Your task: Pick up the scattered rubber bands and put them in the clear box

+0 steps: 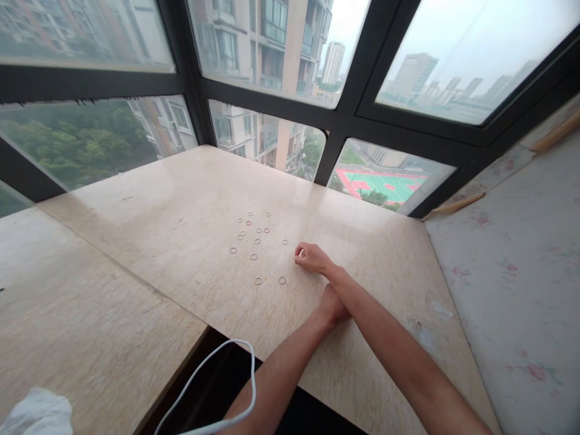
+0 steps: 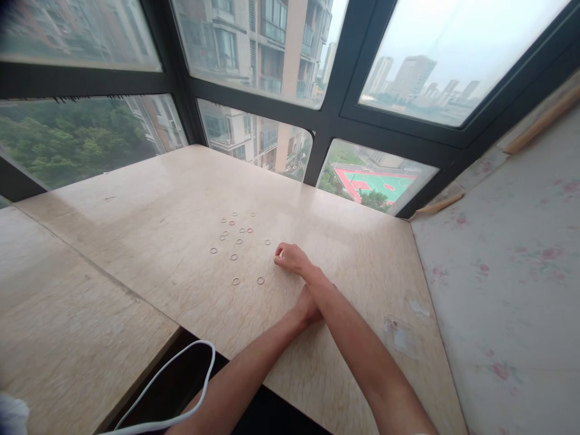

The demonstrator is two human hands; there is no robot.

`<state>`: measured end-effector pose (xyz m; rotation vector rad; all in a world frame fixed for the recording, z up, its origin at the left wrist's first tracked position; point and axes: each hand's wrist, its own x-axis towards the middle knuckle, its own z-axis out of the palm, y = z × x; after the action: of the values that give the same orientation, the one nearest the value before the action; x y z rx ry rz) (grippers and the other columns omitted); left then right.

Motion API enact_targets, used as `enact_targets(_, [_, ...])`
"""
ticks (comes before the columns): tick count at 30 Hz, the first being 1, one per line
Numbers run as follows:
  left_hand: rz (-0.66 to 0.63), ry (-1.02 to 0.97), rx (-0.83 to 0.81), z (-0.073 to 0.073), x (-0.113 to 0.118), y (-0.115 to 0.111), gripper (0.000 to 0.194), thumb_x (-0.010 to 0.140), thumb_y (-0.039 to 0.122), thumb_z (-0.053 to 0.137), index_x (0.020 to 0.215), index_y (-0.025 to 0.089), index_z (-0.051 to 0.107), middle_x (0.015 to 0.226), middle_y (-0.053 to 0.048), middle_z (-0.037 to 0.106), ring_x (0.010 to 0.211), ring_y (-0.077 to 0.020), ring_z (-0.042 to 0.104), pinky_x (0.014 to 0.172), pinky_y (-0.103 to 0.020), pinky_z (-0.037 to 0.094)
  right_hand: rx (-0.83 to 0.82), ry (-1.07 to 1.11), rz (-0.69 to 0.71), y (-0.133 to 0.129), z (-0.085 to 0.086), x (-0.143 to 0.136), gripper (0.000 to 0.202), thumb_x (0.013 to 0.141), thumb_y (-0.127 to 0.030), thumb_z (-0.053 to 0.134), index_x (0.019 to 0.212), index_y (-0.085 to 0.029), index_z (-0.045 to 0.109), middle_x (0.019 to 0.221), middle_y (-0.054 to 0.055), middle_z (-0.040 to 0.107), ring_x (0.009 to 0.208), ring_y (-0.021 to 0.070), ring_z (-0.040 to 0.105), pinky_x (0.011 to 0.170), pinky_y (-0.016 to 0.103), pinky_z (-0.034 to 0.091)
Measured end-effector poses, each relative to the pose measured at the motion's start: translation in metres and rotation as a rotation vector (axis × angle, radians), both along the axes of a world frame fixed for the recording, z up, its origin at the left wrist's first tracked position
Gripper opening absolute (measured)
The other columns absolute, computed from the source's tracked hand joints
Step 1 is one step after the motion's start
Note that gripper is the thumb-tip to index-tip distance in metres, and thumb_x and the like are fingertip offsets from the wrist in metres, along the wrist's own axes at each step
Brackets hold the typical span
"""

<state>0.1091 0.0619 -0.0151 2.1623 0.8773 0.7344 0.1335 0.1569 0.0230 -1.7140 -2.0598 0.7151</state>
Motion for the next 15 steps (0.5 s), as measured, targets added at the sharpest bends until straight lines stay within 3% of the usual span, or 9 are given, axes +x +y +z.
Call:
enact_targets(5, [-0.063, 0.137, 0.109, 0.006, -0.001, 0.000, 0.009, 0.082, 0.017, 0.051, 0.076, 0.015, 0.058, 0.081, -0.012, 0.064, 0.077, -0.0251, 0.058, 0.065, -0.036, 0.044, 0.010, 0.253, -0.113, -0.008, 0.003, 0.008, 0.005, 0.069, -0.024, 0.056, 0.071, -0.020, 0.054, 0.044, -0.010, 0.041, 0.043, 0.0077, 0.037, 0.050, 0.021, 0.031])
enact_targets(15, [-0.245, 0.242, 0.285, 0.001, 0.006, -0.005, 0.021, 0.082, 0.011, 0.045, 0.078, 0.013, 0.065, 0.084, -0.014, 0.068, 0.080, -0.0265, 0.063, 0.070, -0.037, 0.045, -0.001, 0.803, -0.387, -0.056, 0.021, 0.036, 0.022, 0.072, -0.041, 0.059, 0.072, -0.021, 0.048, 0.042, -0.012, 0.033, 0.035, 0.0042, 0.021, 0.036, 0.018, 0.014])
